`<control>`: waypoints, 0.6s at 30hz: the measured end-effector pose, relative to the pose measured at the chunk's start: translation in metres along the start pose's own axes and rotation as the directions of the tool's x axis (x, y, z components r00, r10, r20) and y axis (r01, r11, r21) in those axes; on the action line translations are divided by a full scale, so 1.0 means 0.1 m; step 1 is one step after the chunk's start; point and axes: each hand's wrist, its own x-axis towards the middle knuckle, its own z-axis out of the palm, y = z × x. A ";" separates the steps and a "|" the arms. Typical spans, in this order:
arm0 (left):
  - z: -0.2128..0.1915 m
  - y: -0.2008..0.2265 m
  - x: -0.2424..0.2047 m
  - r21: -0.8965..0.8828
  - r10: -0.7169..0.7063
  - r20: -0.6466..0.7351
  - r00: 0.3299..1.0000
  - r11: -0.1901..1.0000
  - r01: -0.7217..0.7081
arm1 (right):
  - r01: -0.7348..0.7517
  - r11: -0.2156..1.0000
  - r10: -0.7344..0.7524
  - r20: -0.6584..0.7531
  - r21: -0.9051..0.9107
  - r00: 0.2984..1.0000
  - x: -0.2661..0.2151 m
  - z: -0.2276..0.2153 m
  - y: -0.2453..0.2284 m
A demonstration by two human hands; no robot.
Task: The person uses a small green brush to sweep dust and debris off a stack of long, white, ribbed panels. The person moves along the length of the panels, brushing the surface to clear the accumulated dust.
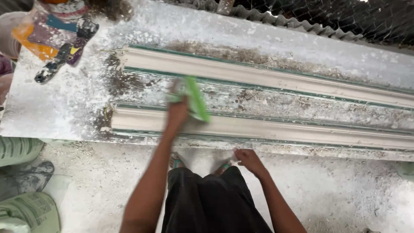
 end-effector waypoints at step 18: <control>2.23 -0.12 0.06 0.188 0.074 0.011 0.997 0.979 -0.075 | 0.629 0.547 -0.836 -0.328 -0.553 0.439 1.01 -2.03 0.61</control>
